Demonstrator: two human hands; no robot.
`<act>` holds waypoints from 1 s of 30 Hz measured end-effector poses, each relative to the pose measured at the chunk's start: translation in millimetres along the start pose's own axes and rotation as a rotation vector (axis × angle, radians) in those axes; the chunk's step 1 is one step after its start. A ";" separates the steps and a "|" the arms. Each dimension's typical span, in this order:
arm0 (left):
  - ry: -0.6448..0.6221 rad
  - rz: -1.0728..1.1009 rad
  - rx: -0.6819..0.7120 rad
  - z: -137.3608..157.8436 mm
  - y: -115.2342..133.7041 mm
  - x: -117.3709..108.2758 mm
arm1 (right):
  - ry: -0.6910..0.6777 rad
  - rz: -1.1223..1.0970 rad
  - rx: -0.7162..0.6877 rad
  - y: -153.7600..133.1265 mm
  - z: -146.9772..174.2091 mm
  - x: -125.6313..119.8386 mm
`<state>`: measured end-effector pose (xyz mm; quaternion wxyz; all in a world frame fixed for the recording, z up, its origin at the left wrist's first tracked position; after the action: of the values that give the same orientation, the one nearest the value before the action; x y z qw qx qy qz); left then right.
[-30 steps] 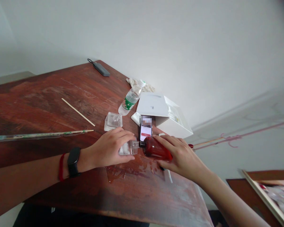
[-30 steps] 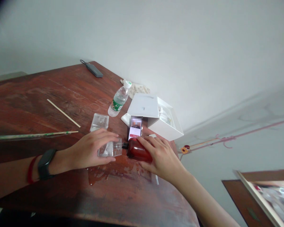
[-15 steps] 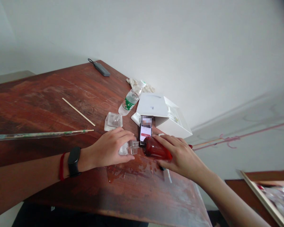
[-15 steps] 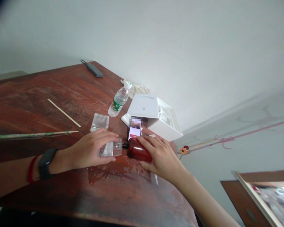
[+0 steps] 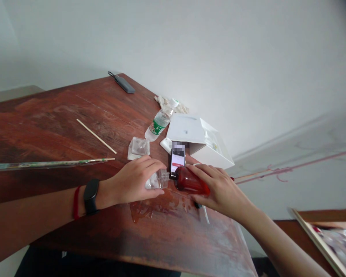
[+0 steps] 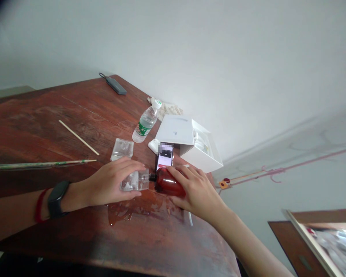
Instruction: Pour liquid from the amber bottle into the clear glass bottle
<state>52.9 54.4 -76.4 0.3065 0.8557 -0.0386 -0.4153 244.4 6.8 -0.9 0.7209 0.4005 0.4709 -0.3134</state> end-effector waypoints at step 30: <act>-0.009 0.011 -0.011 -0.5 -1.9 1.4 | -0.030 0.032 -0.008 0.8 -5.2 -5.5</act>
<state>53.8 55.8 -78.1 0.3131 0.8520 -0.0424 -0.4175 240.9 12.1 3.3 0.7344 0.4005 0.4547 -0.3057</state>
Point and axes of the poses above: each hand's wrist, its own z-axis away from the middle knuckle, its own x-axis out of the palm, y = z × x, the point moved 8 cm from there along -z, towards the middle knuckle, and after that the axes turned 12 degrees about -y, right-handed, at the moved point
